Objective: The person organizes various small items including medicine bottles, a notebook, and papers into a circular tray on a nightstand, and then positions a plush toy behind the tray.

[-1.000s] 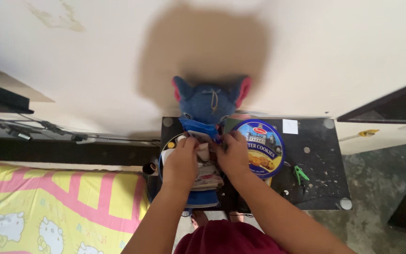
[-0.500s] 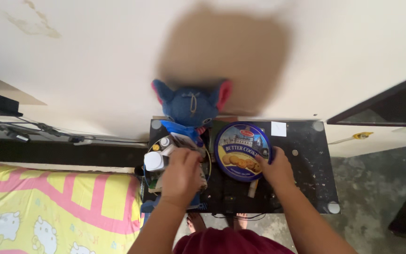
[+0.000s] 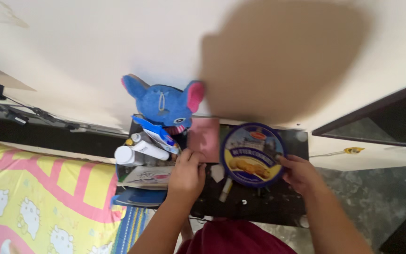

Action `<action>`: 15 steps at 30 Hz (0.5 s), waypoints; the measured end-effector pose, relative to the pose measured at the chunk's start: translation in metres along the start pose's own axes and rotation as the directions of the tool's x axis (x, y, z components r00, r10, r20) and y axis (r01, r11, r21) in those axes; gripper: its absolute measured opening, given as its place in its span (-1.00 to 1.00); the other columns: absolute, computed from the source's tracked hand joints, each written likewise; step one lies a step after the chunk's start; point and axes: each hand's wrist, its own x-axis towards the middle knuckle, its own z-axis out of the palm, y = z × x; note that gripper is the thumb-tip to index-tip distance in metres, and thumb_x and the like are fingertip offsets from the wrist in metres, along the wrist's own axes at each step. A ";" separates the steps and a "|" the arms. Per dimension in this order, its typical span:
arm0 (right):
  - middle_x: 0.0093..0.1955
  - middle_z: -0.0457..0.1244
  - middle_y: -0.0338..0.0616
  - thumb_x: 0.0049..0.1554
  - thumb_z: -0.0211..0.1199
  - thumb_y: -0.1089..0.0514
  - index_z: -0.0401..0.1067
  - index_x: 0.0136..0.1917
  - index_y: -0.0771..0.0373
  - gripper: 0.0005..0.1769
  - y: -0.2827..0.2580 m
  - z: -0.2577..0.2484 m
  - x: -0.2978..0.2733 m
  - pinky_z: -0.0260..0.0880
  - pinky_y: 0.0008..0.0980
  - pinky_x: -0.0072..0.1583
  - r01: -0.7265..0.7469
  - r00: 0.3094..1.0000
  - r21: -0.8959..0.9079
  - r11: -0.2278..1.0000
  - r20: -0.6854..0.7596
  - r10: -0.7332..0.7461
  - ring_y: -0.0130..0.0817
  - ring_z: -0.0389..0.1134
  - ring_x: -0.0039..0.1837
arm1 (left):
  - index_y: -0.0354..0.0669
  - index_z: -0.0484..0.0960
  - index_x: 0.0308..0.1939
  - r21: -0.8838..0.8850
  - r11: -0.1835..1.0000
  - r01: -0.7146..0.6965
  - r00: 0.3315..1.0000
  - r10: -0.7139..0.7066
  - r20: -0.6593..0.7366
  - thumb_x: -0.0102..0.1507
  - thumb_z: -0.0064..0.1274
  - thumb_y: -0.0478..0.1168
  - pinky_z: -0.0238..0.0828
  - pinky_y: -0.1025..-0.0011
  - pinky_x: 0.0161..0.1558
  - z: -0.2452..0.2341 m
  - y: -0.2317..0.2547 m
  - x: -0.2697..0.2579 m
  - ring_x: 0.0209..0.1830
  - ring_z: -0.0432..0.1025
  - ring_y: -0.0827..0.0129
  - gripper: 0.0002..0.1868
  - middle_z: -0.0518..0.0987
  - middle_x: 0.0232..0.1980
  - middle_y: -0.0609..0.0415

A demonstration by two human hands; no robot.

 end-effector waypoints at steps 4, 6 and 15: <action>-0.18 0.35 -0.24 0.17 0.28 0.12 0.41 0.19 0.27 -0.66 0.006 -0.042 0.018 0.09 -0.54 -0.36 -0.060 0.997 -0.032 0.998 0.048 0.061 -0.54 0.26 -0.29 | -0.10 0.61 -0.01 0.053 0.988 0.142 0.981 -0.148 0.122 0.14 0.19 -0.21 0.41 0.08 0.07 0.034 0.003 -0.001 0.11 0.42 -0.07 -0.67 0.51 0.06 -0.07; -0.17 0.35 -0.19 0.17 0.33 0.09 0.44 0.20 0.32 -0.61 0.016 -0.053 0.028 0.10 -0.51 -0.36 0.000 0.999 -0.093 0.996 -0.043 -0.004 -0.50 0.25 -0.29 | -0.02 0.62 0.01 0.077 0.962 0.262 0.931 -0.273 0.243 0.18 0.18 -0.17 0.41 0.12 0.13 0.053 0.001 -0.003 0.17 0.42 -0.01 -0.68 0.52 0.08 -0.01; -0.07 0.36 0.07 0.11 0.46 -0.01 0.36 0.29 0.41 -0.36 0.002 -0.039 0.001 0.39 -0.12 0.09 0.252 0.808 -0.757 0.603 -0.178 -0.562 -0.12 0.39 -0.03 | -0.57 -0.07 0.42 0.428 0.875 0.227 0.971 -0.237 -0.031 0.08 0.26 0.02 0.23 -0.04 0.27 0.121 -0.043 0.032 0.42 0.12 -0.25 0.12 0.11 0.53 -0.44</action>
